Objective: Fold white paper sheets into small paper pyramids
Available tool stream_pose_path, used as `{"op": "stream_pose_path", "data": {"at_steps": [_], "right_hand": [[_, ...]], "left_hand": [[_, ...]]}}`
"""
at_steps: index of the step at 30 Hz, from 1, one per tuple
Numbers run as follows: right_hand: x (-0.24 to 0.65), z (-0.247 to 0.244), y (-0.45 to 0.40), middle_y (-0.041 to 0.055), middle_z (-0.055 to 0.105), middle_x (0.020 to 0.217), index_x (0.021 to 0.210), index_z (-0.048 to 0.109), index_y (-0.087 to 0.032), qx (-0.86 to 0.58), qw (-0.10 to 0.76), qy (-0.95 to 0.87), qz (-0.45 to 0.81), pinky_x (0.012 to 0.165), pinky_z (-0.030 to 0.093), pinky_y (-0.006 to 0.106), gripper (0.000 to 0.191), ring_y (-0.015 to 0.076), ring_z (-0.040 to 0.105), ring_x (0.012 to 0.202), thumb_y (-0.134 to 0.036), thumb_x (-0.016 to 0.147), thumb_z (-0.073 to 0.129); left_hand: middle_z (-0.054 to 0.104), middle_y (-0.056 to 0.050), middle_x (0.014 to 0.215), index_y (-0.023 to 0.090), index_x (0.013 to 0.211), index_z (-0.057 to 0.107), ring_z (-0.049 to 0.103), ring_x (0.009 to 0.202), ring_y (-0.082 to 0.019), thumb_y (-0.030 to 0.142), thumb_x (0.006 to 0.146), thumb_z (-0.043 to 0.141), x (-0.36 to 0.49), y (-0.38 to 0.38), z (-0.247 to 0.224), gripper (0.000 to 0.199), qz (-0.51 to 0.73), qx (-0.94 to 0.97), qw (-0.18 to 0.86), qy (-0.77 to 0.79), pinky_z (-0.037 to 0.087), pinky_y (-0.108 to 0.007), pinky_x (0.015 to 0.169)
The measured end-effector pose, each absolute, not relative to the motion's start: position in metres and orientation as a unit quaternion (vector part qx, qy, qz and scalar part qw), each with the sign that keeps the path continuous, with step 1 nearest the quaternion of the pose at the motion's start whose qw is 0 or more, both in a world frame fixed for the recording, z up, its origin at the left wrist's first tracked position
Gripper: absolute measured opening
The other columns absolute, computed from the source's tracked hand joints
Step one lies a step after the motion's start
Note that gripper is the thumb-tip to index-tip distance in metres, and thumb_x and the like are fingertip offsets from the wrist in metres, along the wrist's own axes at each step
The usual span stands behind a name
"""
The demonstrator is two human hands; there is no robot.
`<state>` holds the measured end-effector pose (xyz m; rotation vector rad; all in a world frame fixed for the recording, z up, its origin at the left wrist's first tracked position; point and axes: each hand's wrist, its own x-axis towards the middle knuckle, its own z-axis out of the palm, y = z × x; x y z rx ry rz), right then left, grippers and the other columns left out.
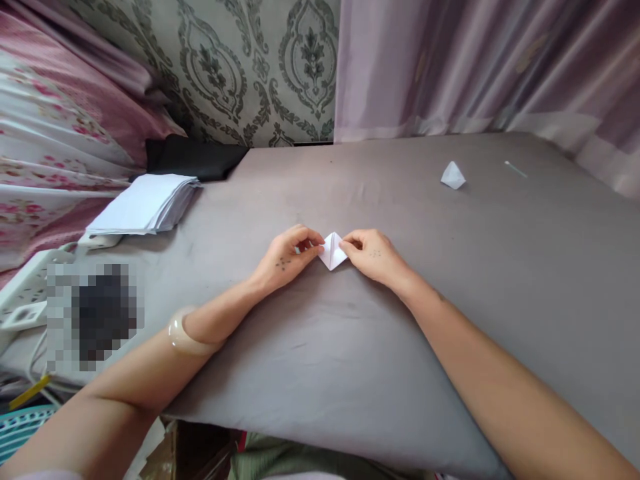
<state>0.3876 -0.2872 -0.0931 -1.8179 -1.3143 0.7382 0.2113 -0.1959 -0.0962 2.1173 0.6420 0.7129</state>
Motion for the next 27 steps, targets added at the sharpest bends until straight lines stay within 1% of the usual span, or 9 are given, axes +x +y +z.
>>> {"op": "stream_pose_path", "data": {"at_steps": [4, 6, 8, 11, 13, 17, 20, 23, 27], "right_hand": [[0.383, -0.101, -0.283, 0.0051, 0.069, 0.081, 0.081, 0.072, -0.023, -0.748, 0.316, -0.568, 0.135, 0.069, 0.047, 0.036, 0.018, 0.0199, 0.061, 0.071, -0.033, 0.083, 0.057], [0.380, -0.105, -0.284, 0.0072, 0.066, 0.091, 0.090, 0.071, -0.022, -0.744, 0.320, -0.582, 0.076, 0.071, 0.048, 0.036, 0.016, 0.0199, 0.061, 0.075, -0.029, 0.082, 0.058], [0.378, -0.107, -0.286, 0.0086, 0.063, 0.100, 0.100, 0.068, -0.021, -0.715, 0.336, -0.612, 0.042, 0.075, 0.049, 0.036, 0.020, 0.0208, 0.061, 0.083, -0.024, 0.084, 0.056], [0.376, -0.108, -0.287, 0.0085, 0.064, 0.100, 0.103, 0.067, -0.023, -0.656, 0.319, -0.683, 0.032, 0.081, 0.048, 0.037, 0.027, 0.0224, 0.059, 0.094, -0.017, 0.090, 0.044], [0.377, -0.107, -0.288, 0.0088, 0.066, 0.097, 0.100, 0.068, -0.022, -0.644, 0.288, -0.708, 0.031, 0.082, 0.047, 0.038, 0.030, 0.0233, 0.058, 0.093, -0.017, 0.093, 0.040], [0.378, -0.104, -0.292, 0.0089, 0.068, 0.100, 0.101, 0.070, -0.021, -0.644, 0.279, -0.711, 0.046, 0.082, 0.047, 0.039, 0.030, 0.0241, 0.061, 0.093, -0.018, 0.092, 0.042], [0.377, -0.102, -0.300, 0.0083, 0.068, 0.106, 0.101, 0.070, -0.021, -0.646, 0.294, -0.702, 0.048, 0.083, 0.048, 0.038, 0.029, 0.0235, 0.062, 0.095, -0.017, 0.090, 0.043], [0.374, -0.102, -0.308, 0.0097, 0.065, 0.109, 0.100, 0.070, -0.020, -0.652, 0.295, -0.697, 0.038, 0.084, 0.049, 0.037, 0.028, 0.0229, 0.062, 0.095, -0.017, 0.089, 0.044], [0.371, -0.102, -0.313, 0.0123, 0.062, 0.105, 0.100, 0.069, -0.017, -0.662, 0.264, -0.702, 0.010, 0.085, 0.049, 0.039, 0.028, 0.0253, 0.058, 0.099, -0.017, 0.088, 0.044]], "left_hand": [[0.062, -0.009, 0.101, 0.019, 0.093, 0.068, 0.057, 0.093, -0.020, 0.021, 0.088, 0.051, 0.213, -0.189, -0.103, 0.018, 0.244, 0.890, 0.347, 0.167, 0.044, -0.033, 0.085], [0.061, -0.011, 0.105, 0.019, 0.098, 0.068, 0.056, 0.096, -0.022, 0.024, 0.090, 0.049, 0.214, -0.186, -0.106, 0.021, 0.237, 0.901, 0.334, 0.147, 0.043, -0.035, 0.089], [0.061, -0.011, 0.105, 0.019, 0.098, 0.067, 0.055, 0.096, -0.023, 0.026, 0.092, 0.047, 0.214, -0.185, -0.108, 0.023, 0.230, 0.907, 0.327, 0.130, 0.042, -0.037, 0.091], [0.060, -0.012, 0.103, 0.019, 0.094, 0.067, 0.053, 0.093, -0.023, 0.027, 0.093, 0.044, 0.214, -0.185, -0.108, 0.024, 0.220, 0.916, 0.314, 0.115, 0.041, -0.039, 0.090], [0.060, -0.013, 0.102, 0.018, 0.094, 0.067, 0.053, 0.092, -0.023, 0.026, 0.093, 0.043, 0.214, -0.185, -0.107, 0.026, 0.215, 0.925, 0.293, 0.110, 0.042, -0.038, 0.089], [0.061, -0.013, 0.099, 0.017, 0.096, 0.067, 0.056, 0.093, -0.022, 0.018, 0.091, 0.042, 0.211, -0.185, -0.105, 0.026, 0.205, 0.939, 0.263, 0.088, 0.043, -0.036, 0.089], [0.063, -0.013, 0.103, 0.015, 0.096, 0.068, 0.059, 0.093, -0.022, 0.014, 0.083, 0.051, 0.206, -0.184, -0.103, 0.021, 0.215, 0.933, 0.276, 0.090, 0.044, -0.035, 0.088], [0.063, -0.013, 0.106, 0.015, 0.095, 0.068, 0.060, 0.088, -0.020, 0.019, 0.081, 0.060, 0.202, -0.184, -0.102, 0.017, 0.214, 0.928, 0.284, 0.108, 0.046, -0.032, 0.081], [0.063, -0.012, 0.102, 0.015, 0.091, 0.068, 0.060, 0.086, -0.019, 0.027, 0.084, 0.064, 0.202, -0.182, -0.105, 0.015, 0.223, 0.926, 0.278, 0.123, 0.047, -0.030, 0.078]]}}
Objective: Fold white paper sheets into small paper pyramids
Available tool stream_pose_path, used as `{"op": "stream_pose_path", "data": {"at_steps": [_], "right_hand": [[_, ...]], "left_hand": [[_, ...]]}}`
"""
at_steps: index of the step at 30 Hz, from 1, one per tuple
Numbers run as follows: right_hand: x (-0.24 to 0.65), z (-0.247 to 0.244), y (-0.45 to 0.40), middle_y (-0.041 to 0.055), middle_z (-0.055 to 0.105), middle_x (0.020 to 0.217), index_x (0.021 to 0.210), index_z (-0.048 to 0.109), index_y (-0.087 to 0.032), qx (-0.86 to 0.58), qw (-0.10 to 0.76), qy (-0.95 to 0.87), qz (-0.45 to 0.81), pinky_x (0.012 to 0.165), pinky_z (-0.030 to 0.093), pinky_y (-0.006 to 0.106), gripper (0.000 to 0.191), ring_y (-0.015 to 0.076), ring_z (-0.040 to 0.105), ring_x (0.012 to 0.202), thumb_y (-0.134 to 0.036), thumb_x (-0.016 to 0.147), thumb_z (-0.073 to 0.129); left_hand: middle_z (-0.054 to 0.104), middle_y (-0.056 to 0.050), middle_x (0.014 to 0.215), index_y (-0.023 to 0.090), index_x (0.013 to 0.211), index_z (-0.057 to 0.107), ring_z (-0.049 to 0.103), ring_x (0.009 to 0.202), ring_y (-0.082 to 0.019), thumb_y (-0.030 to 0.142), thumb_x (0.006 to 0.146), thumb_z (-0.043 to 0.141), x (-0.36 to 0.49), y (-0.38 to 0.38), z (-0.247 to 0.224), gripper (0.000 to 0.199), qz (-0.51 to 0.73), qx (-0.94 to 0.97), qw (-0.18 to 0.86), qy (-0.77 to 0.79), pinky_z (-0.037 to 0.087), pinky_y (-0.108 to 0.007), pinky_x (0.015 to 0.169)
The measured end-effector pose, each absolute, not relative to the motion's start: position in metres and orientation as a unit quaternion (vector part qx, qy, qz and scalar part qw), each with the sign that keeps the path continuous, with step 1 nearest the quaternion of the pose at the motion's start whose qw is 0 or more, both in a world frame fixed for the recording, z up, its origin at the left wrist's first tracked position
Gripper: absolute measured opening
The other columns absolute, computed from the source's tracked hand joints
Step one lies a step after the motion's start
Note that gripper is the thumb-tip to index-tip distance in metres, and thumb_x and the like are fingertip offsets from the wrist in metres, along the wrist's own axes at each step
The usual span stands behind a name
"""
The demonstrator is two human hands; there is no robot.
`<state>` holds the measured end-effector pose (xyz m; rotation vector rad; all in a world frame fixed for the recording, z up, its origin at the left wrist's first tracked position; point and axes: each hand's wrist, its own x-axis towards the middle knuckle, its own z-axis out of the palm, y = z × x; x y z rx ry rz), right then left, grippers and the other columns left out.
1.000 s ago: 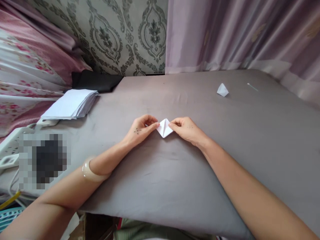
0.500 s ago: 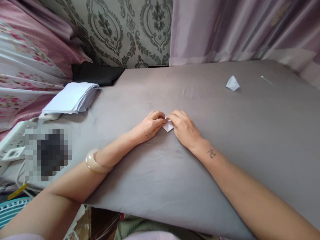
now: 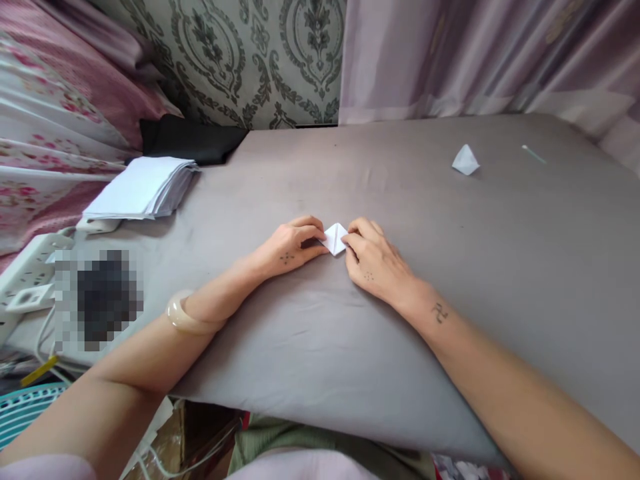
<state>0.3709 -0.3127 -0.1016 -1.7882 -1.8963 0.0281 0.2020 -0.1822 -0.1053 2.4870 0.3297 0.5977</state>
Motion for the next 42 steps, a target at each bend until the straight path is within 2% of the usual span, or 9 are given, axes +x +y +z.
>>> {"op": "stream_pose_path", "data": {"at_steps": [5, 8, 14, 25, 30, 34, 42], "right_hand": [[0.371, -0.097, -0.314, 0.0106, 0.063, 0.099, 0.099, 0.067, -0.016, -0.695, 0.221, -0.684, 0.018, 0.083, 0.049, 0.039, 0.021, 0.0255, 0.058, 0.095, -0.019, 0.087, 0.050], [0.374, -0.096, -0.314, 0.0099, 0.064, 0.099, 0.098, 0.066, -0.015, -0.699, 0.217, -0.681, 0.017, 0.083, 0.048, 0.038, 0.018, 0.0253, 0.058, 0.095, -0.024, 0.088, 0.054], [0.377, -0.099, -0.311, 0.0074, 0.066, 0.096, 0.089, 0.068, -0.019, -0.711, 0.256, -0.654, 0.038, 0.081, 0.048, 0.036, 0.020, 0.0219, 0.061, 0.091, -0.027, 0.092, 0.050], [0.377, -0.104, -0.303, 0.0045, 0.067, 0.091, 0.075, 0.068, -0.020, -0.745, 0.330, -0.575, 0.078, 0.072, 0.046, 0.032, 0.017, 0.0153, 0.060, 0.074, -0.028, 0.086, 0.057], [0.378, -0.103, -0.297, 0.0053, 0.065, 0.087, 0.070, 0.065, -0.019, -0.763, 0.335, -0.543, 0.103, 0.069, 0.045, 0.033, 0.016, 0.0154, 0.058, 0.069, -0.029, 0.082, 0.060], [0.378, -0.103, -0.293, 0.0062, 0.064, 0.091, 0.067, 0.065, -0.019, -0.770, 0.337, -0.530, 0.110, 0.069, 0.046, 0.033, 0.016, 0.0149, 0.058, 0.069, -0.029, 0.080, 0.062], [0.381, -0.101, -0.290, 0.0054, 0.063, 0.096, 0.061, 0.065, -0.020, -0.783, 0.340, -0.502, 0.140, 0.070, 0.047, 0.034, 0.019, 0.0135, 0.057, 0.067, -0.032, 0.076, 0.064]], "left_hand": [[0.061, -0.010, 0.098, 0.014, 0.090, 0.068, 0.058, 0.091, -0.020, 0.031, 0.088, 0.061, 0.203, -0.181, -0.109, 0.019, 0.230, 0.941, 0.218, 0.118, 0.047, -0.033, 0.085], [0.061, -0.009, 0.095, 0.015, 0.087, 0.069, 0.058, 0.089, -0.018, 0.032, 0.089, 0.059, 0.202, -0.183, -0.107, 0.020, 0.222, 0.941, 0.217, 0.137, 0.048, -0.031, 0.084], [0.062, -0.007, 0.095, 0.015, 0.085, 0.069, 0.059, 0.084, -0.015, 0.030, 0.091, 0.056, 0.203, -0.187, -0.100, 0.021, 0.206, 0.915, 0.266, 0.220, 0.049, -0.028, 0.082], [0.062, -0.005, 0.093, 0.014, 0.077, 0.068, 0.057, 0.072, -0.011, 0.023, 0.085, 0.061, 0.211, -0.192, -0.092, 0.014, 0.195, 0.852, 0.352, 0.336, 0.049, -0.026, 0.075], [0.063, -0.005, 0.090, 0.014, 0.074, 0.068, 0.057, 0.069, -0.011, 0.024, 0.083, 0.063, 0.216, -0.193, -0.092, 0.014, 0.197, 0.840, 0.352, 0.363, 0.049, -0.026, 0.074], [0.062, -0.006, 0.087, 0.015, 0.074, 0.069, 0.056, 0.069, -0.012, 0.030, 0.085, 0.061, 0.219, -0.193, -0.093, 0.020, 0.198, 0.845, 0.337, 0.366, 0.049, -0.028, 0.075], [0.060, -0.004, 0.087, 0.016, 0.072, 0.066, 0.055, 0.072, -0.012, 0.026, 0.084, 0.062, 0.223, -0.191, -0.092, 0.017, 0.176, 0.841, 0.343, 0.379, 0.048, -0.028, 0.076]]}}
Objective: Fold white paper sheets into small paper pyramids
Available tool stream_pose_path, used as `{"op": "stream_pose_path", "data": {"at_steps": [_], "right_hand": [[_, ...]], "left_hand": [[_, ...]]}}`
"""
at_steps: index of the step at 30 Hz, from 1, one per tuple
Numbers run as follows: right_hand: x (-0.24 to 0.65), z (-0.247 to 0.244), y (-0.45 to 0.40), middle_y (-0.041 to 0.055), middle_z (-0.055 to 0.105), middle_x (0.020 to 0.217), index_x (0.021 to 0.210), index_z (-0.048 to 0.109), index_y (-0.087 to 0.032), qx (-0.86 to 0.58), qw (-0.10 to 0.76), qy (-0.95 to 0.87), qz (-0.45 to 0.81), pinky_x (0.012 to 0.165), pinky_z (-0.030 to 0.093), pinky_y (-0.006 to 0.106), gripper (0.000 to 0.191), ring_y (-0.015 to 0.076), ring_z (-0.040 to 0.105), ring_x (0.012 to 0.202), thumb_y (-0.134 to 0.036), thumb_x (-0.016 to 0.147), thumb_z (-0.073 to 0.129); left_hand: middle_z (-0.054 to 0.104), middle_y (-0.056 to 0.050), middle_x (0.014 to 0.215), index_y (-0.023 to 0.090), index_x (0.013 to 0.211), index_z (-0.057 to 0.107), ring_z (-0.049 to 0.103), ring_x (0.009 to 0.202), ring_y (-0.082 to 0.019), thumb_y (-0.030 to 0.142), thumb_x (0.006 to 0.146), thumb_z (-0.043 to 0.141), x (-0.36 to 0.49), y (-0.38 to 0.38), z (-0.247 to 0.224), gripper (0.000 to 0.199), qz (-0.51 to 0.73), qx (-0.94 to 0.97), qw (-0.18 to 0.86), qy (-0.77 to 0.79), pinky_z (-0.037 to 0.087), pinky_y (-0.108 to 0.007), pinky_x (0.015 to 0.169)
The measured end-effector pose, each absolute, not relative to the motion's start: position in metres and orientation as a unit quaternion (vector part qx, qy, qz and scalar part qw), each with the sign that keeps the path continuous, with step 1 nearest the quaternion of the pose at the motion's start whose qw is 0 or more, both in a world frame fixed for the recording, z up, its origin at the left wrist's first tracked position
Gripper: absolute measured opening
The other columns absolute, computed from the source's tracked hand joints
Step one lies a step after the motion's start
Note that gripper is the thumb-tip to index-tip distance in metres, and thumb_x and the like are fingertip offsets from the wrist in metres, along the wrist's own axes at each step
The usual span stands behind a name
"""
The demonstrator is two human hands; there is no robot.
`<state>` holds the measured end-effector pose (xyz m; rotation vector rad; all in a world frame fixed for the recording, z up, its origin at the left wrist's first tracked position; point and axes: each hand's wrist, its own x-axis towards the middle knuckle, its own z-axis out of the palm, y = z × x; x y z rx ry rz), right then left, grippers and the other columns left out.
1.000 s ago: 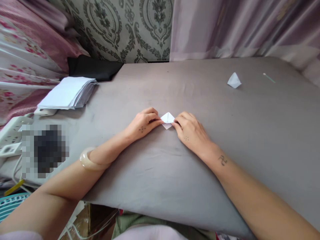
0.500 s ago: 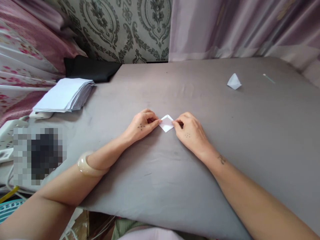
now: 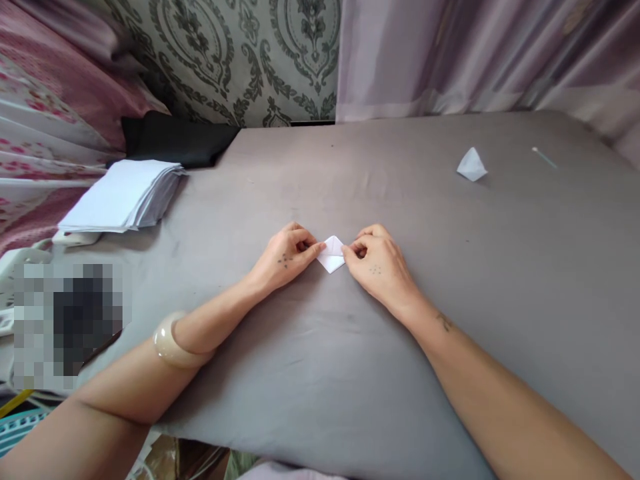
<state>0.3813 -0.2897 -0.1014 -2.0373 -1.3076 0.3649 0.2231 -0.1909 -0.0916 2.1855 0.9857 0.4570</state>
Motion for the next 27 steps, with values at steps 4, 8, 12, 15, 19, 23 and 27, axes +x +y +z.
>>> {"op": "stream_pose_path", "data": {"at_steps": [4, 8, 12, 15, 19, 23, 27], "right_hand": [[0.383, -0.103, -0.287, 0.0044, 0.063, 0.094, 0.059, 0.065, -0.020, -0.787, 0.337, -0.494, 0.150, 0.070, 0.047, 0.034, 0.020, 0.0130, 0.056, 0.066, -0.033, 0.074, 0.065], [0.386, -0.101, -0.285, 0.0050, 0.063, 0.095, 0.059, 0.065, -0.020, -0.787, 0.326, -0.497, 0.164, 0.067, 0.047, 0.033, 0.022, 0.0127, 0.056, 0.064, -0.035, 0.075, 0.064], [0.396, -0.089, -0.286, 0.0048, 0.066, 0.099, 0.059, 0.068, -0.021, -0.771, 0.309, -0.503, 0.239, 0.064, 0.045, 0.031, 0.026, 0.0126, 0.057, 0.065, -0.031, 0.079, 0.057], [0.403, -0.082, -0.287, 0.0046, 0.066, 0.101, 0.062, 0.072, -0.022, -0.755, 0.315, -0.502, 0.279, 0.062, 0.045, 0.030, 0.026, 0.0135, 0.059, 0.069, -0.032, 0.079, 0.056], [0.404, -0.084, -0.288, 0.0045, 0.066, 0.101, 0.058, 0.071, -0.021, -0.763, 0.319, -0.494, 0.270, 0.058, 0.043, 0.030, 0.025, 0.0121, 0.056, 0.063, -0.036, 0.075, 0.062], [0.400, -0.088, -0.288, 0.0043, 0.065, 0.100, 0.055, 0.068, -0.020, -0.771, 0.318, -0.491, 0.252, 0.059, 0.042, 0.030, 0.022, 0.0105, 0.051, 0.059, -0.035, 0.072, 0.065], [0.398, -0.090, -0.287, 0.0038, 0.064, 0.100, 0.055, 0.066, -0.020, -0.772, 0.313, -0.498, 0.242, 0.059, 0.042, 0.030, 0.024, 0.0097, 0.050, 0.059, -0.035, 0.074, 0.064]], "left_hand": [[0.058, -0.005, 0.086, 0.015, 0.071, 0.063, 0.055, 0.075, -0.013, 0.027, 0.084, 0.062, 0.224, -0.189, -0.094, 0.017, 0.166, 0.848, 0.335, 0.376, 0.048, -0.030, 0.078], [0.057, -0.005, 0.087, 0.016, 0.071, 0.060, 0.055, 0.079, -0.015, 0.027, 0.084, 0.061, 0.224, -0.188, -0.098, 0.017, 0.167, 0.860, 0.317, 0.363, 0.048, -0.031, 0.079], [0.057, -0.006, 0.088, 0.016, 0.071, 0.060, 0.055, 0.080, -0.016, 0.028, 0.084, 0.060, 0.223, -0.188, -0.099, 0.018, 0.159, 0.863, 0.310, 0.366, 0.048, -0.032, 0.078], [0.058, -0.006, 0.088, 0.017, 0.071, 0.059, 0.055, 0.080, -0.016, 0.028, 0.084, 0.060, 0.224, -0.189, -0.099, 0.017, 0.167, 0.863, 0.306, 0.366, 0.048, -0.032, 0.077], [0.058, -0.006, 0.089, 0.017, 0.072, 0.059, 0.056, 0.080, -0.016, 0.028, 0.084, 0.060, 0.224, -0.190, -0.098, 0.017, 0.167, 0.862, 0.304, 0.369, 0.048, -0.032, 0.077], [0.057, -0.006, 0.089, 0.016, 0.072, 0.059, 0.055, 0.081, -0.016, 0.028, 0.085, 0.059, 0.224, -0.190, -0.098, 0.017, 0.167, 0.864, 0.304, 0.366, 0.048, -0.032, 0.078], [0.057, -0.006, 0.089, 0.016, 0.072, 0.059, 0.055, 0.081, -0.016, 0.028, 0.085, 0.059, 0.223, -0.189, -0.100, 0.017, 0.170, 0.866, 0.300, 0.362, 0.048, -0.031, 0.078]]}}
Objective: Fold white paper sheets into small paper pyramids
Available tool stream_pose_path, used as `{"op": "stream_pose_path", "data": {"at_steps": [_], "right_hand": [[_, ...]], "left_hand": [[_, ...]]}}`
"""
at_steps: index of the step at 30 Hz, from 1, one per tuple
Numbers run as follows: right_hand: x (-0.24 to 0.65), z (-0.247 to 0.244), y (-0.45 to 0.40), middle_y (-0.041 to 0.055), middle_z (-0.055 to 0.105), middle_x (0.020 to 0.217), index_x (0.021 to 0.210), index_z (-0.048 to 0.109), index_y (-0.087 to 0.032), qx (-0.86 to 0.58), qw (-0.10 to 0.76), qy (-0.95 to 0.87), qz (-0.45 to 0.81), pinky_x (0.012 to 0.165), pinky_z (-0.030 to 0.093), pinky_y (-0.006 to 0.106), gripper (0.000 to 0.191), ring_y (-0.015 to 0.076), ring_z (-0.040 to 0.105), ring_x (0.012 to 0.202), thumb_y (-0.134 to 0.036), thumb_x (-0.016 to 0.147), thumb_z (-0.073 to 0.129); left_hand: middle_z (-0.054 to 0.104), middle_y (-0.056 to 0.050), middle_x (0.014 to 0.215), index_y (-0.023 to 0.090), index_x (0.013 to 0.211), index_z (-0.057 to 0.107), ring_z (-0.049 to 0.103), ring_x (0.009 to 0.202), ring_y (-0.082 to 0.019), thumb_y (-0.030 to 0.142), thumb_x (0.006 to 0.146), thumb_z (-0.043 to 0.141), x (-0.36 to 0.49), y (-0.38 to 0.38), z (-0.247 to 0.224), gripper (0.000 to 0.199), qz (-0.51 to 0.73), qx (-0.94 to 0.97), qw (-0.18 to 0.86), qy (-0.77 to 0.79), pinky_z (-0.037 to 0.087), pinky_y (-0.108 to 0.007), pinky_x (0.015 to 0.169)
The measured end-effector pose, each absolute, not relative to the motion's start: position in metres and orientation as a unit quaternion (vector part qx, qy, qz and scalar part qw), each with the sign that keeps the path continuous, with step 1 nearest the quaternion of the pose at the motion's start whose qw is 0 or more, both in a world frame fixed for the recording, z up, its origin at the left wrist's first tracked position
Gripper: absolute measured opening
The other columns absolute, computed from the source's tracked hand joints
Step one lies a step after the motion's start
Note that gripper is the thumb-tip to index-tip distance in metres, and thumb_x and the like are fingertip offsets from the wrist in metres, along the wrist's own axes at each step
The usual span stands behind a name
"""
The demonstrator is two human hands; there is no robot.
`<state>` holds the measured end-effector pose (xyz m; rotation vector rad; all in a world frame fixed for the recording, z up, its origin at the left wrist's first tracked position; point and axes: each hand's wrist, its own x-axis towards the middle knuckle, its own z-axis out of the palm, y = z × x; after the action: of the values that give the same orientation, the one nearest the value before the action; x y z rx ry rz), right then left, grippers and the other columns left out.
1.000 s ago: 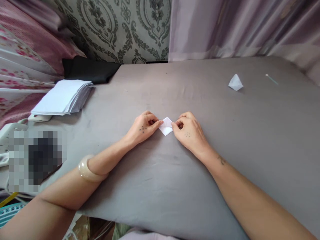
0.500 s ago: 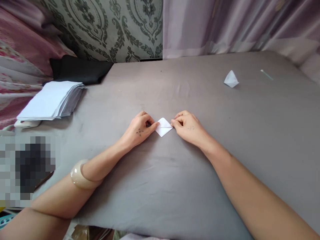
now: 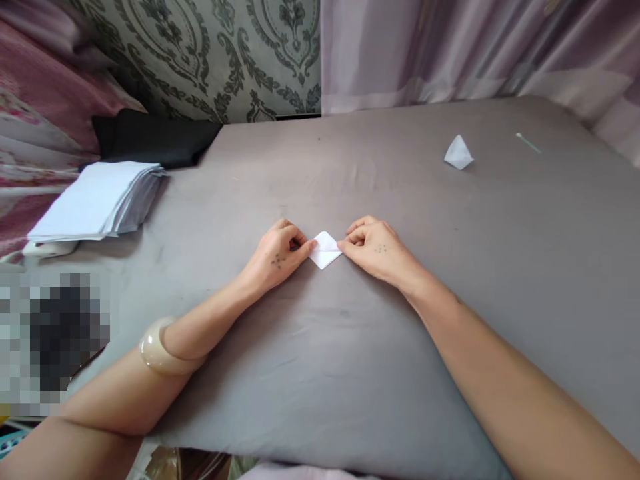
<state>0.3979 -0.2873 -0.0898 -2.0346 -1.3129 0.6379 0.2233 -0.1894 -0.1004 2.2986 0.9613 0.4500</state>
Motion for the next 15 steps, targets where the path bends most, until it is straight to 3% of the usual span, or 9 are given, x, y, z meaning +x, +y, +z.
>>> {"op": "stream_pose_path", "data": {"at_steps": [8, 15], "right_hand": [[0.3941, -0.0946, -0.2875, 0.0038, 0.063, 0.098, 0.056, 0.058, -0.020, -0.771, 0.293, -0.527, 0.205, 0.059, 0.043, 0.031, 0.026, 0.0103, 0.050, 0.060, -0.034, 0.078, 0.060], [0.3969, -0.0970, -0.2906, 0.0044, 0.058, 0.096, 0.076, 0.056, -0.021, -0.778, 0.268, -0.546, 0.158, 0.063, 0.046, 0.031, 0.013, 0.0126, 0.055, 0.063, -0.033, 0.078, 0.061]], "left_hand": [[0.058, -0.006, 0.091, 0.017, 0.072, 0.058, 0.055, 0.081, -0.016, 0.028, 0.085, 0.059, 0.2230, -0.1891, -0.1011, 0.018, 0.165, 0.866, 0.299, 0.365, 0.047, -0.031, 0.074], [0.057, -0.006, 0.089, 0.017, 0.072, 0.059, 0.055, 0.080, -0.016, 0.029, 0.085, 0.060, 0.2232, -0.1881, -0.0998, 0.018, 0.164, 0.869, 0.294, 0.361, 0.047, -0.031, 0.074]]}}
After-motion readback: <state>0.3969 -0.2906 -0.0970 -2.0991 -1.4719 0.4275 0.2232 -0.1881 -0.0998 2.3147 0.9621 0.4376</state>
